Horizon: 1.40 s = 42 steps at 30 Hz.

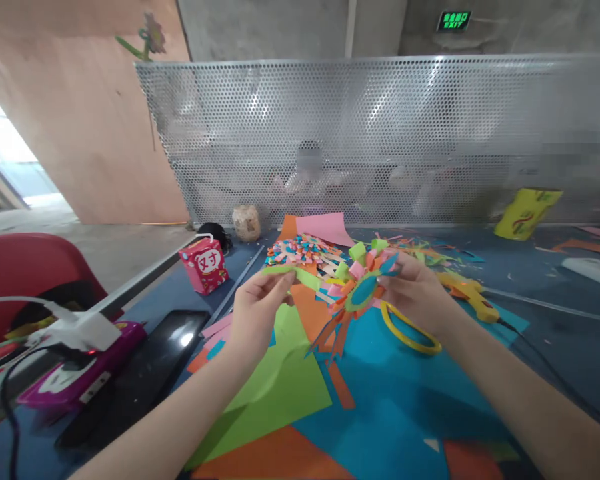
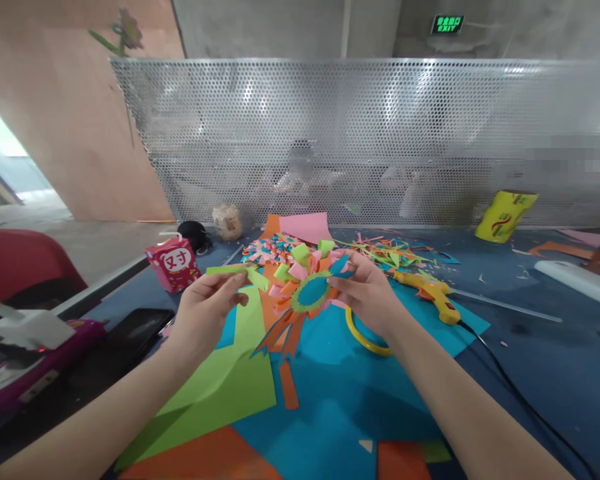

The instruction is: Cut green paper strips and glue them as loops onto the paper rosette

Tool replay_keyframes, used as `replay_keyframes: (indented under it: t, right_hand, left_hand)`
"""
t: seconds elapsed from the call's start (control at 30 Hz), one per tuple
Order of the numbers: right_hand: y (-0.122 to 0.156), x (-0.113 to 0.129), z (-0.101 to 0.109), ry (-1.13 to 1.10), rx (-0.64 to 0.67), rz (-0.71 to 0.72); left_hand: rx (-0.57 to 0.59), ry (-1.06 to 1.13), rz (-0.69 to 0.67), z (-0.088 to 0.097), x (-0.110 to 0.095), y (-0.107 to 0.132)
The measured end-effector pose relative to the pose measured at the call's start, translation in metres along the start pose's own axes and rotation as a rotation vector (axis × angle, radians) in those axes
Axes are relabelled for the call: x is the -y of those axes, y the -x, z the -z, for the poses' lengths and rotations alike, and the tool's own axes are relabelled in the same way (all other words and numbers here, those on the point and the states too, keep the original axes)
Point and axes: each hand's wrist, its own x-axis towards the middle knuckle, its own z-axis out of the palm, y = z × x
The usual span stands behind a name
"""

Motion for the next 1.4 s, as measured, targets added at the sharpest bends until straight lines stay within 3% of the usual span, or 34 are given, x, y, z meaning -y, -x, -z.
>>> replay_keyframes:
  t: [0.4, 0.53, 1.03, 1.27, 1.4]
  right_hand:
    - [0.007, -0.009, -0.009, 0.139, -0.006, -0.036]
    - [0.008, -0.009, -0.009, 0.052, 0.041, -0.044]
    - [0.008, -0.013, -0.007, -0.037, -0.056, -0.078]
    - [0.004, -0.015, -0.007, -0.023, -0.094, -0.175]
    - [0.003, -0.017, -0.003, 0.087, -0.108, -0.216]
  left_hand:
    - [0.089, -0.137, 0.069, -0.004, -0.008, 0.017]
    - [0.125, -0.16, 0.06, -0.004, -0.014, 0.02]
    - [0.072, -0.098, 0.127, -0.005, -0.012, 0.016]
    - [0.055, -0.022, 0.29, -0.002, -0.006, 0.007]
    - [-0.033, 0.018, 0.367, 0.001, -0.001, 0.001]
